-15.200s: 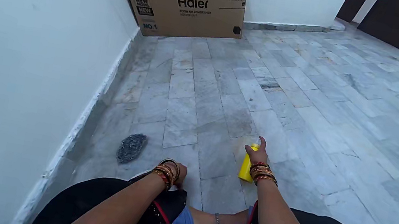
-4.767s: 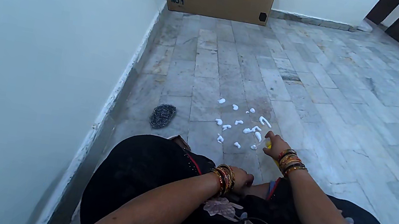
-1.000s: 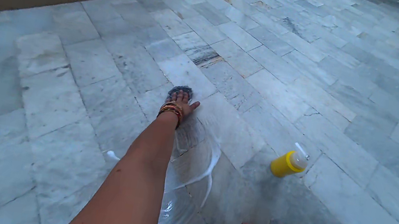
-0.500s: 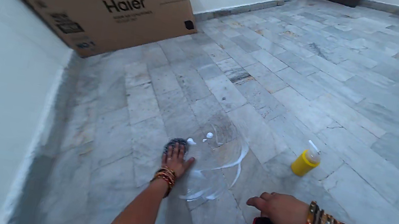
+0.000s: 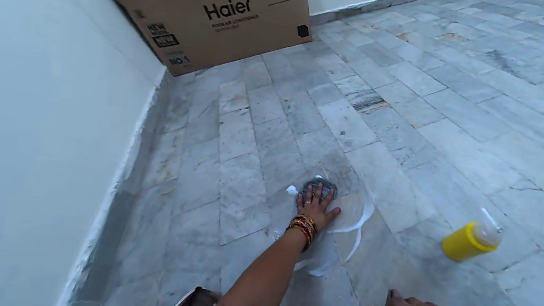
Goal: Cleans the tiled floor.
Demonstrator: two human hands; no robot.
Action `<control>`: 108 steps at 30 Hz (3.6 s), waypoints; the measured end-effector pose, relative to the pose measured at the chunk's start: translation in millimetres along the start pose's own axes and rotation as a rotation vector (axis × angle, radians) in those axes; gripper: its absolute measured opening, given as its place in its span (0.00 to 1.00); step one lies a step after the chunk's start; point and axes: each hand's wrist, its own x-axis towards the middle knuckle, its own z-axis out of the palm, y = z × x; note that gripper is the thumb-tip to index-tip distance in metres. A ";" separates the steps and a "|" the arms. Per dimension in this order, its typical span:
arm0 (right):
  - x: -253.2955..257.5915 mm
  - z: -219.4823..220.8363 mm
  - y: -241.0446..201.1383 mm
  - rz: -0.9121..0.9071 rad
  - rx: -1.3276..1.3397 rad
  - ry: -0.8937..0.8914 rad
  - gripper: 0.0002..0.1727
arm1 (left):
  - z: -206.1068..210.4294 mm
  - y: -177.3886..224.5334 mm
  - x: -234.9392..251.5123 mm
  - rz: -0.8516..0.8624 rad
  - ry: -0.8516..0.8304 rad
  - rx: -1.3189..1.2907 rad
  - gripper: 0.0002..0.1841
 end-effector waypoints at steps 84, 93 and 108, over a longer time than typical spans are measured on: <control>20.5 -21.7 14.1 0.125 0.099 -0.116 0.36 | -24.8 -155.1 -14.9 -0.518 0.228 -0.049 0.51; 16.3 -19.8 18.4 0.110 0.116 -0.124 0.36 | 23.6 125.6 46.7 0.330 0.069 0.005 0.50; 19.4 -20.9 31.0 0.146 0.148 -0.139 0.36 | -53.7 -52.1 109.4 -0.051 0.187 -0.014 0.41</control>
